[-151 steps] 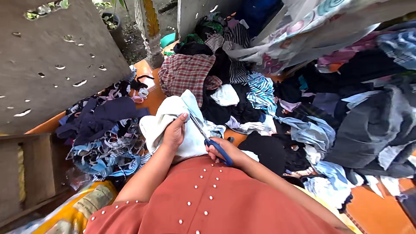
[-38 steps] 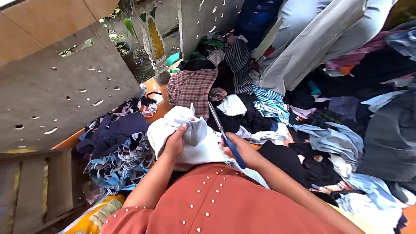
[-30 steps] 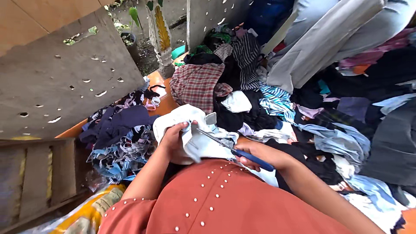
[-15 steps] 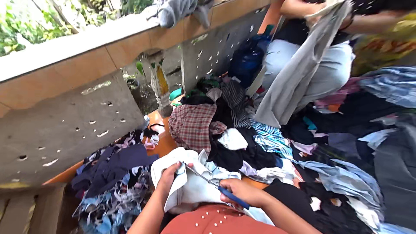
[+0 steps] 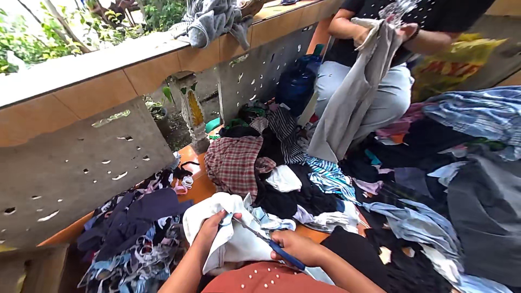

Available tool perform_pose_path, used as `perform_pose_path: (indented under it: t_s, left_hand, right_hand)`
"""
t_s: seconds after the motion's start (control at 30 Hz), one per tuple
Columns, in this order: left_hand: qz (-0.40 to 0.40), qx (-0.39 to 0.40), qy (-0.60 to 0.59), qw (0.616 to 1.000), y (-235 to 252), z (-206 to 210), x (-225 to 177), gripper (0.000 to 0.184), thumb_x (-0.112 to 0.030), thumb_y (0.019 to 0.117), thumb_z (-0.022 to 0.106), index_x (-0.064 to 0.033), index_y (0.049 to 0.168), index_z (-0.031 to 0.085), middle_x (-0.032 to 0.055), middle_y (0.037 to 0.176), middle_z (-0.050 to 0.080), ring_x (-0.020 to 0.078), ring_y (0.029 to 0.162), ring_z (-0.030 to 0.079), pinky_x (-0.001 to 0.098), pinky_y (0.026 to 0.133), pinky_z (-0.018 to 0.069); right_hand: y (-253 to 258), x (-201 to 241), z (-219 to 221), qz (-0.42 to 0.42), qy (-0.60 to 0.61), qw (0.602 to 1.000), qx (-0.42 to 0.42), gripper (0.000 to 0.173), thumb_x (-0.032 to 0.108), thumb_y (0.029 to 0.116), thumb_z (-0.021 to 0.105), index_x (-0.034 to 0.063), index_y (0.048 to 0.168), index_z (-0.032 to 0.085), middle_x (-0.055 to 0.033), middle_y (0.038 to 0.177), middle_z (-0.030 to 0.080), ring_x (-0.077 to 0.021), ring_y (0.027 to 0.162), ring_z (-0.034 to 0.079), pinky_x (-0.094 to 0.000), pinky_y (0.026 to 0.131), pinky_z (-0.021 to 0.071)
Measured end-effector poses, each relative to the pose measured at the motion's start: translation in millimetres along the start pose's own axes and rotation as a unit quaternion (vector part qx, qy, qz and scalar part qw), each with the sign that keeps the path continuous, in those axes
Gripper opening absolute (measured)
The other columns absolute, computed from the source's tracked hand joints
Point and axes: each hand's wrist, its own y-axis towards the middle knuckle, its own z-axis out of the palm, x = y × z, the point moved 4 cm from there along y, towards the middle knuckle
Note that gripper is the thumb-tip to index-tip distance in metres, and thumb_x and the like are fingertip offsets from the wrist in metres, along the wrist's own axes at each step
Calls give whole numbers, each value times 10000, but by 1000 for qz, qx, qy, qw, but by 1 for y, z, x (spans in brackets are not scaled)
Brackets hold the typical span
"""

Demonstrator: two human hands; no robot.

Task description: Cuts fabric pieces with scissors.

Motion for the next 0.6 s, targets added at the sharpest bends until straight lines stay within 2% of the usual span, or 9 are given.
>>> perform_pose_path:
  t_s: [0.1,0.27,0.33,0.43,0.47,0.5,0.53,0.57,0.6]
  left_hand:
    - [6,-1,-5,1000,0,2,1,347,-82,1089,321,12,1138,652,37,982,763,73,956,703,265,931,550]
    - [21,14,0,1000,1,0,6,355,-109,1088,314,10,1154,641,46,1020,765,88,998,705,284,955,550]
    - [25,1,-8,1000,5,-5,8,374,-156,1101,293,25,1166,614,69,1008,761,115,972,714,297,925,564]
    - [-2,-18,1,1000,8,-15,9,498,-278,1126,202,5,1181,608,49,925,761,75,746,703,244,698,589]
    - [-15,1,-1,1000,9,-18,12,591,-330,1122,136,-5,1176,626,24,846,749,43,594,630,210,576,540]
    - [-25,36,-23,999,11,-21,17,662,-393,1105,93,-13,1206,625,-9,760,710,32,508,562,198,522,503]
    - [-23,74,-62,995,13,-24,21,651,-449,1094,128,-29,1289,586,-26,763,699,25,487,534,191,517,493]
    - [-17,106,-112,988,15,-26,23,589,-479,1091,246,-57,1402,516,-17,849,719,24,500,544,187,530,506]
    - [-16,116,-151,982,16,-27,24,530,-462,1084,352,-87,1414,527,-18,845,716,33,508,560,197,539,526]
  right_hand:
    - [-3,2,2,-4,-31,999,-15,363,358,982,653,1,941,601,-89,743,571,-205,676,565,-443,681,466]
    - [-8,-3,14,-8,-31,998,-51,393,359,961,684,-29,947,623,-136,773,594,-256,734,587,-483,703,465]
    - [-15,-3,15,-4,-33,998,-59,398,365,952,695,-26,946,619,-129,772,593,-250,735,585,-477,700,461]
    - [-18,-4,15,7,-38,998,-59,393,359,953,698,-24,964,614,-129,778,588,-250,736,577,-478,704,455]
    - [-17,-7,15,9,-30,997,-67,389,363,955,694,-18,968,618,-123,779,591,-242,733,579,-471,705,459]
    - [-16,-11,16,11,-15,997,-80,385,366,960,687,-13,971,622,-113,776,593,-227,724,579,-456,704,465]
    - [-15,-16,16,13,9,995,-96,379,369,963,680,-6,973,622,-95,769,589,-203,704,574,-429,695,472]
    - [-14,-20,16,19,38,993,-112,370,372,967,675,6,979,617,-73,757,586,-175,677,574,-397,678,485]
    - [-13,-23,17,25,70,989,-128,353,369,971,672,22,985,608,-46,740,587,-144,643,579,-360,655,502]
